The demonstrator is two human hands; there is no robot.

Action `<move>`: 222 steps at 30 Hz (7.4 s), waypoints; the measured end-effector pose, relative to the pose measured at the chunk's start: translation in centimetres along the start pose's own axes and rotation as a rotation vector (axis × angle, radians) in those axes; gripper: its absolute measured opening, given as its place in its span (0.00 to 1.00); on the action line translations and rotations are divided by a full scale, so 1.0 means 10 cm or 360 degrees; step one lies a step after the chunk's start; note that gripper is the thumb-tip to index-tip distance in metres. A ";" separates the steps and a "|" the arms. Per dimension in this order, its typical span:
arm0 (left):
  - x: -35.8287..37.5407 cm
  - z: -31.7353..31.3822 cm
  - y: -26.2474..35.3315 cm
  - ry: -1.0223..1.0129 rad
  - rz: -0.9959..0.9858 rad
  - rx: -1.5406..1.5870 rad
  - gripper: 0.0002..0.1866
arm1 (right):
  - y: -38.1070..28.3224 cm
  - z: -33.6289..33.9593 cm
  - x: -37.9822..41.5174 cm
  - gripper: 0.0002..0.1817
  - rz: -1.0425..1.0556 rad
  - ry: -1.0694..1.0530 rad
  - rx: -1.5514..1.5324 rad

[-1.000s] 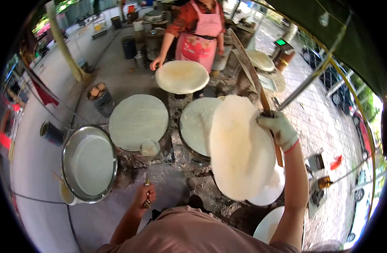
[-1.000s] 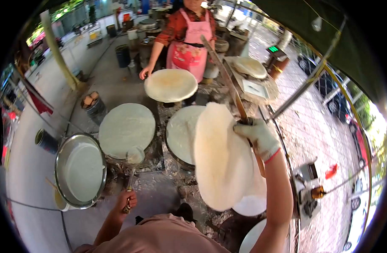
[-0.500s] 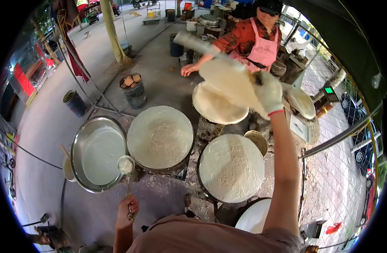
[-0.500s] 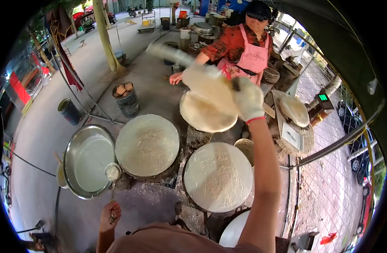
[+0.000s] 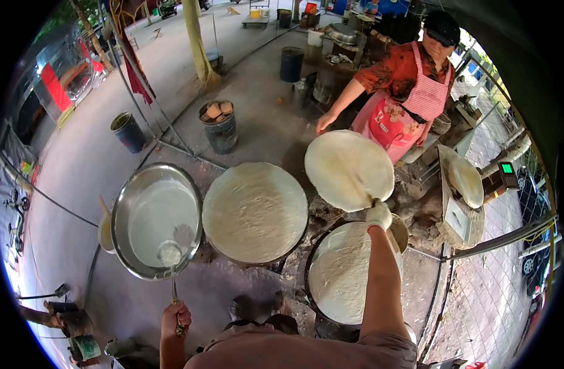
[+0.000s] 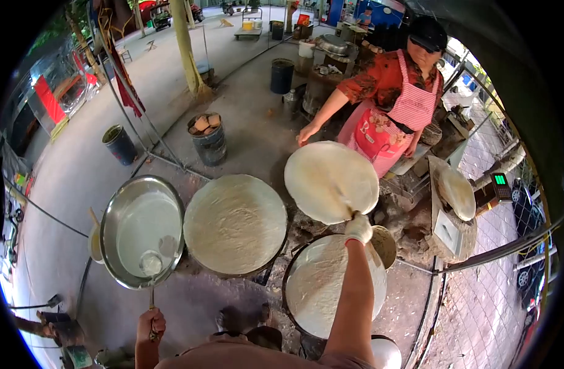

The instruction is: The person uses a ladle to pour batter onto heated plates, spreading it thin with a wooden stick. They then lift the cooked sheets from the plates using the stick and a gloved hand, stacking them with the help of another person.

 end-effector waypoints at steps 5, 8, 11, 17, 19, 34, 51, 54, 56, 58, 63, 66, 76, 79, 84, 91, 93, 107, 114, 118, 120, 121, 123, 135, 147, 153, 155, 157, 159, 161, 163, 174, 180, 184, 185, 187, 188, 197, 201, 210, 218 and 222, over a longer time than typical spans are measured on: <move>-0.25 0.29 0.38 -0.0174 0.0018 -0.0006 0.12 | -0.19 0.13 0.40 0.18 -0.0015 0.0243 -0.0338; -0.51 0.55 0.76 -0.0157 0.0055 0.0005 0.14 | -0.82 0.11 1.07 0.23 0.0289 0.0094 -0.0690; -0.82 0.79 1.26 -0.0073 0.0137 0.0216 0.09 | -1.66 -0.12 2.20 0.29 0.0715 0.0081 -0.0966; -1.94 1.73 2.21 0.0110 0.0182 -0.0331 0.07 | -3.44 -0.62 4.20 0.21 0.0875 -0.1432 -0.1004; -2.19 1.83 2.47 0.0083 0.0276 -0.0441 0.06 | -3.90 -0.74 4.36 0.19 0.1241 -0.1119 -0.0588; -3.61 1.98 2.11 -0.0348 0.0824 -0.0909 0.09 | -4.83 -1.24 4.79 0.14 0.0573 -0.2006 -0.0621; -1.13 -0.51 4.02 -0.1559 0.0045 -0.0464 0.07 | -5.17 1.35 4.63 0.20 0.1207 -0.1858 -0.3048; -1.01 -0.33 3.78 -0.1138 -0.0084 -0.0881 0.06 | -4.72 1.39 4.86 0.18 0.0379 -0.1591 -0.2655; -0.98 -0.15 3.51 -0.1077 -0.0006 -0.1068 0.07 | -4.41 1.09 4.97 0.13 0.0072 -0.1336 -0.2573; -0.90 -0.02 3.11 -0.1010 0.0086 -0.1263 0.07 | -4.01 0.76 5.14 0.12 0.0041 -0.1036 -0.2525; -0.35 0.09 1.90 -0.1060 0.0763 -0.1550 0.06 | -2.59 0.50 5.88 0.14 -0.0359 -0.0732 -0.2342; 0.12 0.28 0.93 -0.1159 0.1392 -0.1526 0.08 | -1.53 0.32 6.51 0.17 -0.0495 -0.0377 -0.1824; 2.00 1.09 -1.76 -0.0645 0.2637 -0.1399 0.13 | 1.57 0.26 10.05 0.23 -0.0903 -0.0311 -0.0671; 2.45 1.49 -2.28 -0.1423 0.2105 -0.2409 0.10 | 1.70 0.20 10.60 0.23 -0.1311 -0.0501 -0.1185; 3.20 1.78 -3.24 -0.1510 0.2772 -0.2678 0.08 | 1.95 0.12 10.57 0.22 -0.1702 -0.0359 -0.1306; 4.04 2.37 -4.51 -0.3341 0.2144 -0.2862 0.07 | 2.81 -0.39 10.65 0.23 -0.2794 0.1553 -0.2437; 3.97 2.76 -5.04 -0.3783 0.1802 -0.2840 0.12 | 3.01 -0.60 10.71 0.25 -0.2886 0.1911 -0.2504; 3.96 2.97 -6.83 -0.5078 -0.0207 -0.2558 0.09 | 3.65 -1.43 10.13 0.18 -0.3462 0.1179 -0.1013; 3.94 2.46 -7.14 -0.5131 -0.0555 -0.2566 0.09 | 3.59 -1.43 9.99 0.20 -0.3638 0.1948 -0.1358; 3.86 2.37 -7.20 -0.5089 -0.0566 -0.2604 0.09 | 3.88 -1.61 9.68 0.16 -0.3508 0.1338 -0.1454; 3.87 2.25 -7.21 -0.5061 -0.0662 -0.2578 0.14 | 4.04 -0.56 9.54 0.14 -0.3302 0.1817 -0.2499; 3.87 2.15 -7.21 -0.5068 -0.0663 -0.2567 0.14 | 3.97 -0.55 9.60 0.12 -0.3464 0.1728 -0.2115; 3.87 1.98 -7.23 -0.5103 -0.0895 -0.2443 0.23 | 3.86 -1.06 9.70 0.12 -0.3550 0.1824 -0.1743; 3.45 1.33 -7.25 -0.5027 -0.1250 -0.2007 0.33 | 4.27 -1.56 9.65 0.20 -0.3227 0.1490 -0.1544; 3.25 1.02 -6.68 -0.5012 -0.1247 -0.2046 0.31 | 4.51 -1.10 9.73 0.18 -0.2989 0.1250 -0.1488; 3.07 0.86 -6.35 -0.4790 -0.1222 -0.2476 0.33 | 4.39 -0.62 10.26 0.19 -0.2866 0.1008 -0.2085; 3.04 0.91 -6.26 -0.4760 -0.1313 -0.2484 0.31 | 4.52 -1.34 10.47 0.17 -0.3418 0.1783 -0.1502; 3.06 0.97 -6.21 -0.4751 -0.1402 -0.2449 0.29 | 4.63 -1.10 10.10 0.18 -0.3028 0.1023 -0.1400; 3.05 1.03 -6.12 -0.4689 -0.1342 -0.2501 0.29 | 4.64 -0.96 9.95 0.19 -0.2660 0.1120 -0.1372; 3.03 1.05 -6.03 -0.4649 -0.1296 -0.2505 0.29 | 4.61 -0.50 9.91 0.20 -0.2598 0.0817 -0.2309; 3.02 1.04 -5.98 -0.4572 -0.1270 -0.2509 0.29 | 4.65 -0.77 10.23 0.19 -0.2633 0.1044 -0.2169; 2.87 1.45 -5.52 -0.3808 -0.0236 -0.2229 0.18 | 5.02 -0.92 10.65 0.17 -0.2524 0.1001 -0.2095; 2.96 1.75 -5.35 -0.2904 0.0591 -0.2836 0.09 | 5.00 -0.45 10.44 0.17 -0.2145 0.0059 -0.2738; 2.55 1.94 -5.34 -0.3188 0.0195 -0.2682 0.07 | 5.19 -0.44 10.75 0.17 -0.2351 0.0040 -0.2253; 2.54 1.96 -5.29 -0.3170 0.0186 -0.2695 0.07 | 5.31 -0.56 10.74 0.18 -0.2322 0.0401 -0.2480; 2.66 2.00 -5.24 -0.3115 -0.0049 -0.2889 0.14 | 5.48 -0.54 10.52 0.15 -0.2320 0.0328 -0.2499; 2.73 2.03 -5.20 -0.3103 -0.0065 -0.2894 0.14 | 5.49 -0.44 10.42 0.13 -0.2228 0.0033 -0.2449; 2.69 2.42 -4.40 -0.3558 -0.0544 -0.3033 0.16 | 5.19 -0.68 11.49 0.17 -0.2331 -0.0563 -0.2688; 2.65 2.50 -3.97 -0.3800 -0.0675 -0.3123 0.16 | 5.31 -0.52 11.13 0.16 -0.2436 0.0587 -0.2560; 2.65 2.69 -3.68 -0.3914 -0.0903 -0.3258 0.21 | 5.17 -0.61 11.05 0.19 -0.2228 -0.0085 -0.2340; 2.65 2.63 -3.69 -0.4094 -0.0891 -0.3041 0.22 | 4.65 -0.64 11.14 0.20 -0.1873 -0.0112 -0.2454; 2.56 2.47 -3.71 -0.4176 -0.0789 -0.3034 0.22 | 4.24 -0.53 11.16 0.20 -0.2420 0.0277 -0.2389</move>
Point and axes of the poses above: each hand's wrist, its own x-axis away from the middle knuckle, its own z-axis out of the back of the hand, y = z × x, the point moved 1 cm from there along -x, towards the middle knuckle, and after that the axes turned 14 degrees about x, right-handed, at the moved point
